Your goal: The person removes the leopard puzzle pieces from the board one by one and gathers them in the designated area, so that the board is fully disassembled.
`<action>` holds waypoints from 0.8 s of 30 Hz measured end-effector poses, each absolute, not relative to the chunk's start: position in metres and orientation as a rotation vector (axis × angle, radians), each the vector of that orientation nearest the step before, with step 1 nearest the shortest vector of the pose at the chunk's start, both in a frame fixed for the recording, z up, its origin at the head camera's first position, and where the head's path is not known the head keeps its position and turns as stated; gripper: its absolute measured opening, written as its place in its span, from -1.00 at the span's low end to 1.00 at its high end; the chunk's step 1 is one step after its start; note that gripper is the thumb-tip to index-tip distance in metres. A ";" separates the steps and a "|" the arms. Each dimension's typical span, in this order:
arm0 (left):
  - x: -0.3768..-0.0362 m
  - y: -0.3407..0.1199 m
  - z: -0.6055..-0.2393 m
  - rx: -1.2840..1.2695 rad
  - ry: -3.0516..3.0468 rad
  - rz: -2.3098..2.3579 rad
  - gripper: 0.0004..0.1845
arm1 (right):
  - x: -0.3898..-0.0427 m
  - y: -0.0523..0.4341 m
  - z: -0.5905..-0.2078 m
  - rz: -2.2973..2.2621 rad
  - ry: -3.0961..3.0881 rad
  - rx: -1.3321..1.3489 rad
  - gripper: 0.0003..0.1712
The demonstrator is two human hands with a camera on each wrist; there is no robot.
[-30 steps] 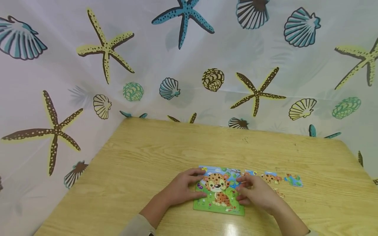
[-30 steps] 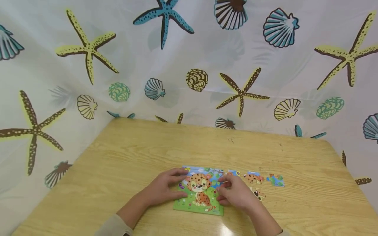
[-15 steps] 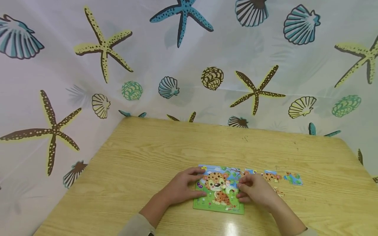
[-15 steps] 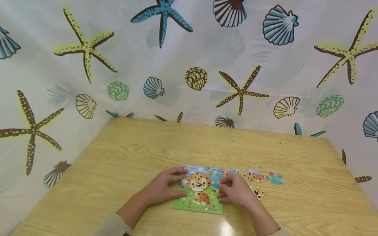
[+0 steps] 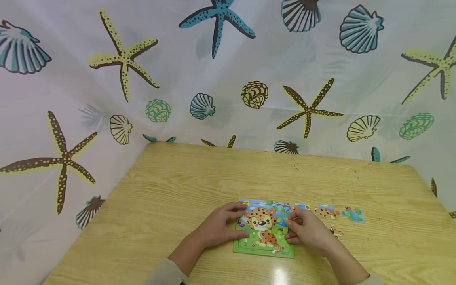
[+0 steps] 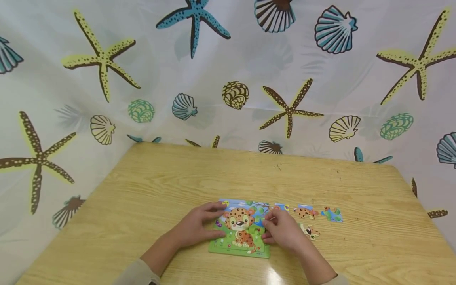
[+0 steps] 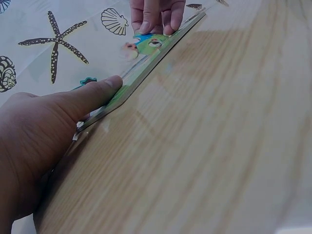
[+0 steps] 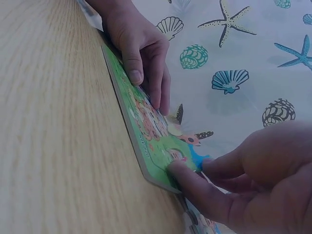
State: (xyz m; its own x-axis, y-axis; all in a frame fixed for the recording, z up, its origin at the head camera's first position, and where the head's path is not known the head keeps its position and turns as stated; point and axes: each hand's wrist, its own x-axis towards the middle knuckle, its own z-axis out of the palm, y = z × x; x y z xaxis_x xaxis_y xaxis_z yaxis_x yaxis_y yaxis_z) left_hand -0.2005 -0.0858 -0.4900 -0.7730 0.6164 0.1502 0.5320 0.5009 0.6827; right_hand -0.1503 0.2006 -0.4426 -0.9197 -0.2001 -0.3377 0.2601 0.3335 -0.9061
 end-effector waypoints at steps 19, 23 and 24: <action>-0.200 -0.085 -0.489 1.013 2.606 1.146 -0.25 | -0.158 0.220 -0.442 -1.710 2.143 -0.135 -0.49; -0.200 -0.085 -0.489 1.019 2.606 1.145 -0.25 | -0.162 0.228 -0.440 -1.710 2.132 -0.191 -0.44; -0.200 -0.085 -0.489 1.019 2.606 1.145 -0.25 | -0.162 0.230 -0.440 -1.707 2.131 -0.197 -0.43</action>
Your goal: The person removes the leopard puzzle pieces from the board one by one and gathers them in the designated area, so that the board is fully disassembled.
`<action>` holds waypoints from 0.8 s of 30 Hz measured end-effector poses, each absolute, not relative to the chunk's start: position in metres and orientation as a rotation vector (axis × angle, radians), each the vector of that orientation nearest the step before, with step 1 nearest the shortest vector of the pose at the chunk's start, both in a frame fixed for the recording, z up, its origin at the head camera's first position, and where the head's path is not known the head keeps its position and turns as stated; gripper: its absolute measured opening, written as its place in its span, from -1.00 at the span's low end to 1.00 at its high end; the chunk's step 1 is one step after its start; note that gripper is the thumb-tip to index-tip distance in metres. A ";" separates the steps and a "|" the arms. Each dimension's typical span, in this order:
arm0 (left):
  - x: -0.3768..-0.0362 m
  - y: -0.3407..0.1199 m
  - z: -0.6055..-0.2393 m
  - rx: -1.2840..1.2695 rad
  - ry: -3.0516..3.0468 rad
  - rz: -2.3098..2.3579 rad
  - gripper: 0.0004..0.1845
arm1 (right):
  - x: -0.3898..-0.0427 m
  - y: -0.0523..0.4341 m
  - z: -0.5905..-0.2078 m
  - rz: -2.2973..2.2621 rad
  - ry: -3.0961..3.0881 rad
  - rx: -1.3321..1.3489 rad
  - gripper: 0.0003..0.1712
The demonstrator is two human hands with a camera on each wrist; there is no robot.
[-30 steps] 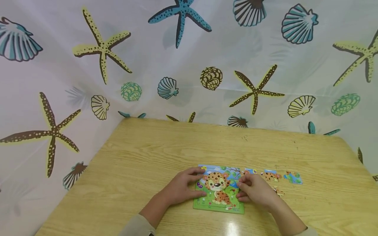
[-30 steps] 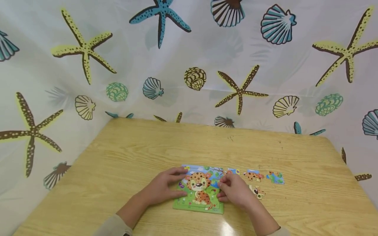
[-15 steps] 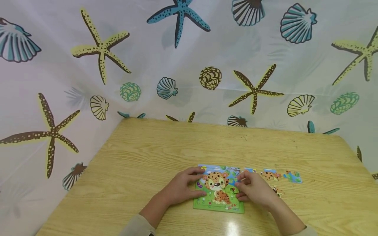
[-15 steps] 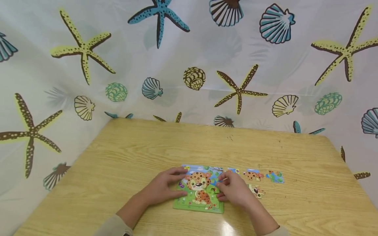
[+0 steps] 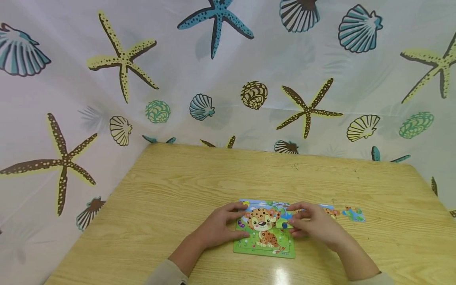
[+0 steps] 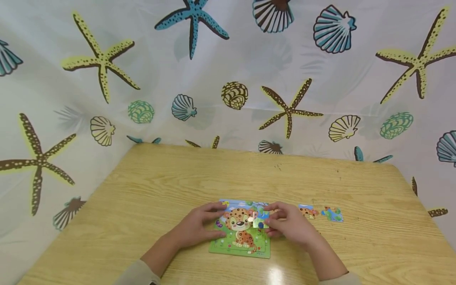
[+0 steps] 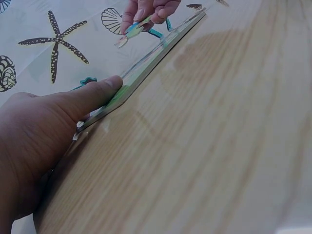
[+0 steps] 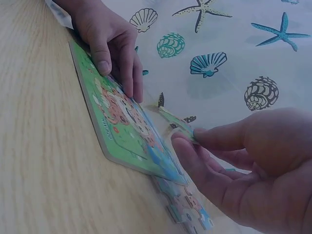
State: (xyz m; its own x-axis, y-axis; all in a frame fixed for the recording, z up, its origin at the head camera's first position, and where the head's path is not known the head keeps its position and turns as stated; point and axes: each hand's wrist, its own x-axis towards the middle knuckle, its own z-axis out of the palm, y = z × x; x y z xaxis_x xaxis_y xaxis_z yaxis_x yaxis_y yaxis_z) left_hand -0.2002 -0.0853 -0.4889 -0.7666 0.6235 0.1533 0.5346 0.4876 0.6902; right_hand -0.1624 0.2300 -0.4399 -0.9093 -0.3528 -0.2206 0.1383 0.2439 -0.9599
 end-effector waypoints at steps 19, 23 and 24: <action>-0.201 -0.085 -0.493 1.005 2.630 1.133 -0.22 | -0.168 0.291 -0.429 -1.650 2.083 -0.269 -0.38; -0.202 -0.085 -0.493 0.995 2.628 1.128 -0.22 | -0.169 0.301 -0.427 -1.652 2.087 -0.245 -0.36; -0.202 -0.085 -0.493 0.996 2.626 1.130 -0.22 | -0.168 0.304 -0.427 -1.649 2.088 -0.240 -0.36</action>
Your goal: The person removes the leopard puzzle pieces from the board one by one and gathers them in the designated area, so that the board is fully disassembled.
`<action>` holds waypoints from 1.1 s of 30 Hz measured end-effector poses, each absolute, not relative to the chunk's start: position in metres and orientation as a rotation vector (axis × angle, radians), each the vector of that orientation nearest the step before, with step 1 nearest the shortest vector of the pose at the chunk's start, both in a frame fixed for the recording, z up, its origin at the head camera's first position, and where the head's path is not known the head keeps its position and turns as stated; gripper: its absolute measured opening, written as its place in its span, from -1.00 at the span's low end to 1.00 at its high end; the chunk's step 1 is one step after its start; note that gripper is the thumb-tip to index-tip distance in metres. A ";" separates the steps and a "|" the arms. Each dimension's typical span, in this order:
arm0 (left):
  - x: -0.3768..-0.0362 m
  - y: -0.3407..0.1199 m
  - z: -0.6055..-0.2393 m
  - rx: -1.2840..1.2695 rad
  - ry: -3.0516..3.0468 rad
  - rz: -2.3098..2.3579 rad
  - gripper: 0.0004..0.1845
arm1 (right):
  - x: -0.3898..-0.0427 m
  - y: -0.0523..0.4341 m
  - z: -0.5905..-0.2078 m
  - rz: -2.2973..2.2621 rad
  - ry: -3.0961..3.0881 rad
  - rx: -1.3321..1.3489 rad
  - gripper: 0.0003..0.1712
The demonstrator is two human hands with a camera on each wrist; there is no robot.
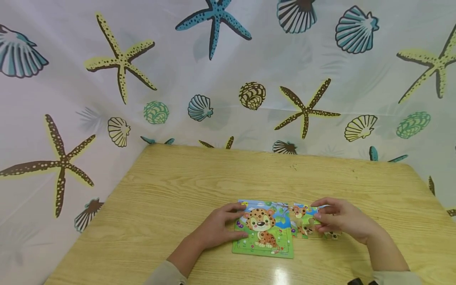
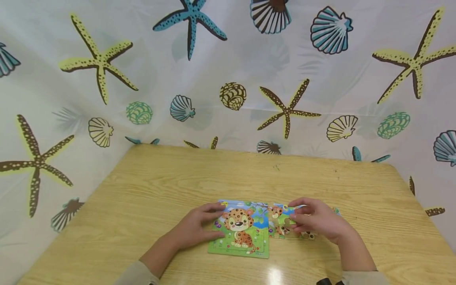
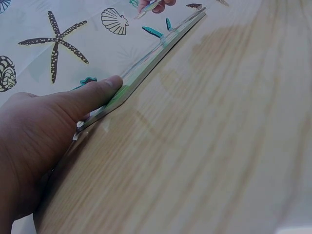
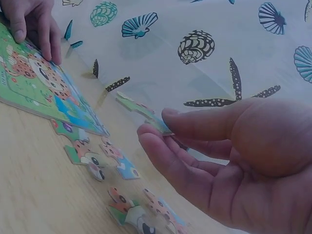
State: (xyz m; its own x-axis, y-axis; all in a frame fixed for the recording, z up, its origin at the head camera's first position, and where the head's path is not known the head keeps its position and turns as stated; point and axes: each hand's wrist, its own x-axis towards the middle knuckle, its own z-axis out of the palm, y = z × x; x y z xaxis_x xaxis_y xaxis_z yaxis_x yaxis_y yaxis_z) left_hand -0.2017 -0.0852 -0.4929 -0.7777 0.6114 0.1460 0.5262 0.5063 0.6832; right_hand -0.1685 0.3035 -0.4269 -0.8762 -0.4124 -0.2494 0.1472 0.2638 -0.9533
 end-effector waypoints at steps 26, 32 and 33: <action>-0.200 -0.088 -0.489 1.006 2.631 1.133 -0.25 | -0.166 0.348 -0.427 -1.506 2.099 -0.208 -0.38; -0.200 -0.086 -0.489 1.012 2.615 1.144 -0.25 | -0.162 0.363 -0.426 -1.440 2.131 -0.142 -0.39; -0.200 -0.085 -0.489 1.010 2.613 1.145 -0.25 | -0.162 0.365 -0.426 -1.432 2.133 -0.134 -0.39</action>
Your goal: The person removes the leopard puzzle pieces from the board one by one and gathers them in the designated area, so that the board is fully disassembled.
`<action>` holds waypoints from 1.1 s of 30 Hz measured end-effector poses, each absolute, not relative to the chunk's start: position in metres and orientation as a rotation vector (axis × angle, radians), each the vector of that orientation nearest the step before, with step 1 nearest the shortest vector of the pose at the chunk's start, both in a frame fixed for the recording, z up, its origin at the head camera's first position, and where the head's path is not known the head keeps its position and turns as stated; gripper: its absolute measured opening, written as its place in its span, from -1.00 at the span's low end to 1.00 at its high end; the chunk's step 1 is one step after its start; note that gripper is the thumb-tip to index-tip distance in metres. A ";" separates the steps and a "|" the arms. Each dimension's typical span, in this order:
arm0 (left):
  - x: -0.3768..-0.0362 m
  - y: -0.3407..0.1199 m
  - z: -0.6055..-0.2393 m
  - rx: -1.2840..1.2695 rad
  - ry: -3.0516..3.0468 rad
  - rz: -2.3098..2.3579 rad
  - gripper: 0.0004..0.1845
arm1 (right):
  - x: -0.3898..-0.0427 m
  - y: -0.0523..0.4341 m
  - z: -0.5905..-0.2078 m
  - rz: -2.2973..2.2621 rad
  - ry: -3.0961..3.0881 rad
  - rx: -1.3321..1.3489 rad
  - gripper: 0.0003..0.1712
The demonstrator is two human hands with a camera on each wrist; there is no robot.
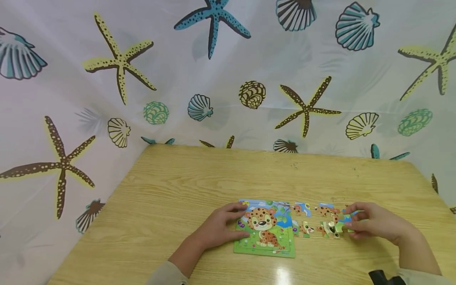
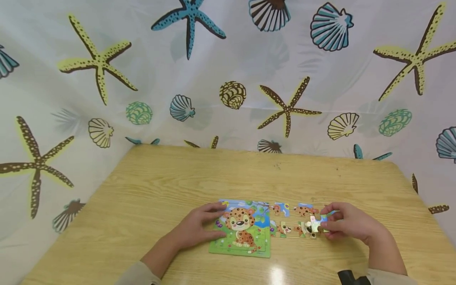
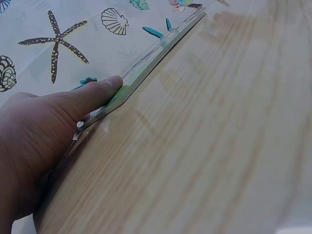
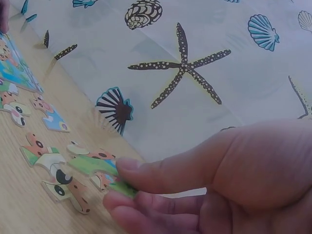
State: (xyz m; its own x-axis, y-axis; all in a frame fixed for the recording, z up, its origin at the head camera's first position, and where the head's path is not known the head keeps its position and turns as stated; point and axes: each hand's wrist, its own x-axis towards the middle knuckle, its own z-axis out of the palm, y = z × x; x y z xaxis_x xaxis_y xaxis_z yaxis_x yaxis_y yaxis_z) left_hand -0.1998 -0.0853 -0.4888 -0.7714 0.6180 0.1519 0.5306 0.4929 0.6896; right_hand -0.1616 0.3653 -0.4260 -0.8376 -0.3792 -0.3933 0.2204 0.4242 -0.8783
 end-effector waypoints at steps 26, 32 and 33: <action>-0.199 -0.085 -0.487 0.994 2.628 1.118 -0.24 | -0.152 0.388 -0.427 -1.186 2.322 0.092 -0.48; -0.200 -0.084 -0.489 1.003 2.628 1.125 -0.23 | -0.150 0.383 -0.427 -1.094 2.412 0.202 -0.43; -0.200 -0.084 -0.489 0.997 2.629 1.124 -0.23 | -0.150 0.382 -0.427 -1.077 2.429 0.218 -0.42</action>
